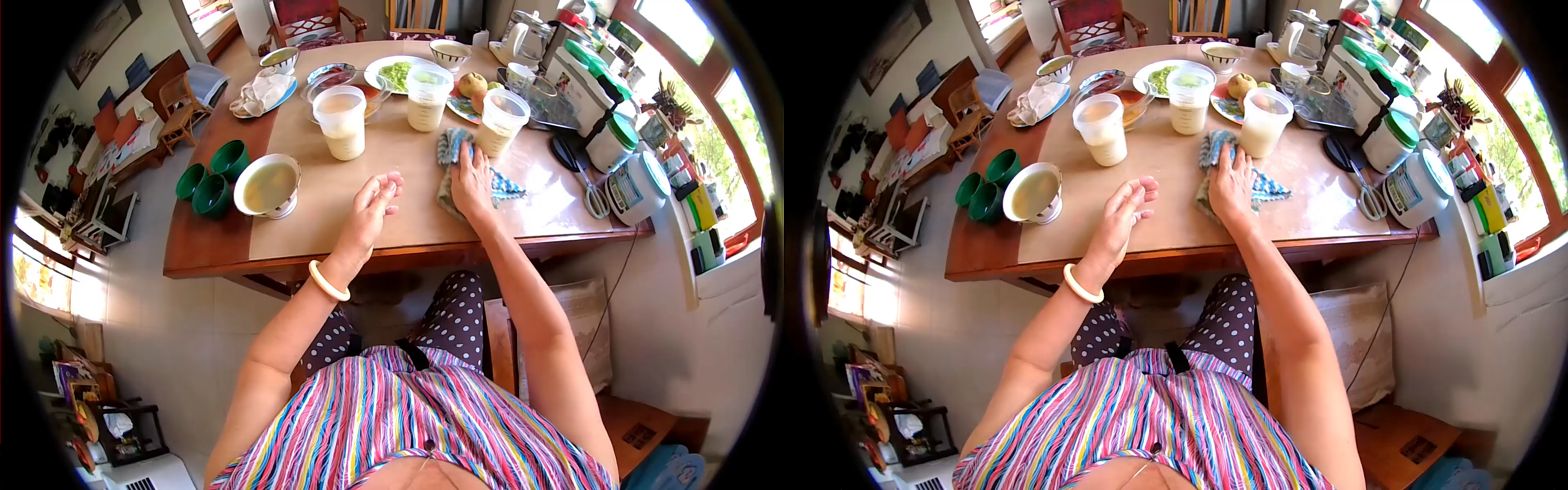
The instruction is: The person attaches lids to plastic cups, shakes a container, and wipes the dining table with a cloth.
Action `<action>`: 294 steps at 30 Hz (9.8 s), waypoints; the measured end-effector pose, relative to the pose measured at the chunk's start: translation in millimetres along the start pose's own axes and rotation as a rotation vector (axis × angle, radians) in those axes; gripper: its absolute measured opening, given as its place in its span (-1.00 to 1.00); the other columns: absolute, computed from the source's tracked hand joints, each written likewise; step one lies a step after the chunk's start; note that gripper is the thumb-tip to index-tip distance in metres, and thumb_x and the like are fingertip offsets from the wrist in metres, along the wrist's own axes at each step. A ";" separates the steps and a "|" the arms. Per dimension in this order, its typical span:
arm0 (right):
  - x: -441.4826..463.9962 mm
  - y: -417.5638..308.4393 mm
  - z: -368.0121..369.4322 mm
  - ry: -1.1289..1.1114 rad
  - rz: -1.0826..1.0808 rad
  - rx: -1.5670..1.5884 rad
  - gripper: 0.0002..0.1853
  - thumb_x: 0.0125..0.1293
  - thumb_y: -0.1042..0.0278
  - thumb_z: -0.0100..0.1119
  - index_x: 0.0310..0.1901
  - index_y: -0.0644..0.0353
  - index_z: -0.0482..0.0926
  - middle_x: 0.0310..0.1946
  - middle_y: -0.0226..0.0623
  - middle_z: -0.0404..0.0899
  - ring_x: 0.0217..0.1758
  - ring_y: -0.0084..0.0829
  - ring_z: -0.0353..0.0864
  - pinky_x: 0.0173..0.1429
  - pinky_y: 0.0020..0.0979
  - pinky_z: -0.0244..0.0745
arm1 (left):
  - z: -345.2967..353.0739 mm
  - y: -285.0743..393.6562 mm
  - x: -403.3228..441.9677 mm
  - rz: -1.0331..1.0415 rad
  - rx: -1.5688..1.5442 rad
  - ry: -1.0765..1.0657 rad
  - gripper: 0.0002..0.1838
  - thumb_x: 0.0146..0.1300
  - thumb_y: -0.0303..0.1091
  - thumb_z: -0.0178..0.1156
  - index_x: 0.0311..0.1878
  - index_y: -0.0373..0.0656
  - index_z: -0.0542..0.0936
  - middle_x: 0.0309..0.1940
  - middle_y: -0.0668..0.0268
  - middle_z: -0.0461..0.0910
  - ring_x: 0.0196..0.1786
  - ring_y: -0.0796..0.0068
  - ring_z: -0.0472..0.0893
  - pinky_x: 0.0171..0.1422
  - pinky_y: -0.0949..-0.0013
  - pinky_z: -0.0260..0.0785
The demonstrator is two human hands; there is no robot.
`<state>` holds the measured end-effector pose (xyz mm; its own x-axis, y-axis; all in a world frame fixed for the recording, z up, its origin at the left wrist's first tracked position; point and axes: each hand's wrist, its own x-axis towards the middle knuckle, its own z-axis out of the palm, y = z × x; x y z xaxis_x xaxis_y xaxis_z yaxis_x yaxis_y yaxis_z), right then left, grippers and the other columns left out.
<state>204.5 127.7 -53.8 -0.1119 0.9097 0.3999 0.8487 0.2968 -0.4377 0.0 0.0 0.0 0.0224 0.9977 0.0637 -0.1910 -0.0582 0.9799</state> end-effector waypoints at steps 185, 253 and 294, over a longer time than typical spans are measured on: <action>39.5 207.9 -95.7 0.060 -0.121 -0.174 -0.54 0.29 0.45 0.05 0.25 0.25 0.44 0.28 0.29 0.31 0.36 0.24 0.24 0.46 0.02 0.15 | 88.3 117.8 122.2 0.806 1.220 -0.311 -0.02 0.16 0.32 0.20 0.42 -0.28 0.23 0.36 -0.06 0.31 0.41 -0.02 0.31 0.49 0.12 0.12; 117.6 -380.6 117.1 -0.582 -1.166 -0.186 -0.69 0.16 0.19 0.33 -0.05 -0.03 0.68 -0.09 -0.23 0.63 0.00 -0.17 0.60 0.14 -0.17 0.45 | -362.6 98.8 -55.4 0.110 1.450 0.602 -0.73 0.35 -0.33 0.09 0.08 0.01 0.61 0.11 0.30 0.53 0.25 0.17 0.43 0.39 0.09 0.18; 25.5 -329.7 -38.8 -0.451 -0.577 1.039 -0.67 0.46 0.30 0.07 0.16 0.25 0.52 -0.03 -0.37 0.62 -0.05 -0.60 0.52 0.02 -0.49 0.46 | -414.3 98.5 7.9 -0.439 0.567 0.655 -0.60 0.48 -0.05 -0.12 0.10 -0.13 0.51 -0.21 0.36 0.61 -0.43 0.46 0.62 -0.33 0.40 0.36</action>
<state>-58.2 41.7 132.0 -0.6673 0.5299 0.5234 -0.1619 0.5827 -0.7964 -425.2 16.2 18.6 -0.6043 0.7461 -0.2794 0.2093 0.4870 0.8480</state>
